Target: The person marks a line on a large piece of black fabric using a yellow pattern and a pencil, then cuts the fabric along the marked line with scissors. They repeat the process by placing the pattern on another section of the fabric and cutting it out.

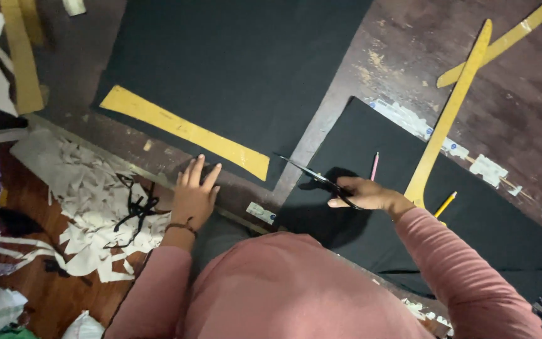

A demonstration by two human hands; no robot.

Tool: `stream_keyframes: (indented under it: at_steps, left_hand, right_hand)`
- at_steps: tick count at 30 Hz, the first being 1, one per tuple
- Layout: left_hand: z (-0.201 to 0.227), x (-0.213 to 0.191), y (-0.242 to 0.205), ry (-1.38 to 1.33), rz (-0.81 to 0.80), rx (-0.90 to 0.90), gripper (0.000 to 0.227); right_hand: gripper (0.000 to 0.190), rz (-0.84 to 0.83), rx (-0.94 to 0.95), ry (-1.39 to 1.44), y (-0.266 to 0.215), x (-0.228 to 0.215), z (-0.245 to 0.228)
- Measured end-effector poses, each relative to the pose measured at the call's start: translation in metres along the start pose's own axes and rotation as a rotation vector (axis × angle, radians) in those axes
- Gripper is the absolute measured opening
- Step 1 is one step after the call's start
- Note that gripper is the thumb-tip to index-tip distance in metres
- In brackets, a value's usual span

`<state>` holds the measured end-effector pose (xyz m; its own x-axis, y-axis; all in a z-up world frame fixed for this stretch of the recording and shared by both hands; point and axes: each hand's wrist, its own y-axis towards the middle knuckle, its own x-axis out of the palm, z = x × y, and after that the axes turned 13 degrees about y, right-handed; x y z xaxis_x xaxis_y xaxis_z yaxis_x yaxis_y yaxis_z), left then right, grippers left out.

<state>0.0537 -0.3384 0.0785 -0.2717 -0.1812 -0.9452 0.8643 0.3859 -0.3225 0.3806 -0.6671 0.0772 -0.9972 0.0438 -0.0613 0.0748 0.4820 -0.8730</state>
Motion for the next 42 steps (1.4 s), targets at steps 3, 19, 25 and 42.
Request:
stream_keyframes:
  at_steps: [3, 19, 25, 42]
  left_hand:
    - [-0.001, -0.001, 0.001, 0.028, -0.031, -0.005, 0.053]
    - [0.0, -0.007, 0.002, 0.009, -0.1, -0.029, 0.051]
    - [-0.002, -0.004, 0.001, -0.016, -0.096, -0.035, 0.05]
    - [-0.006, 0.01, -0.001, -0.056, -0.067, -0.03, 0.049]
  right_hand:
    - [0.052, 0.001, -0.004, -0.022, 0.0, -0.001, -0.009]
    - [0.058, 0.049, 0.077, -0.236, -0.001, 0.007, -0.037]
    - [0.058, 0.079, 0.087, -0.278, 0.004, 0.006, -0.039]
    - [0.064, 0.043, 0.074, -0.36, 0.021, 0.016, -0.096]
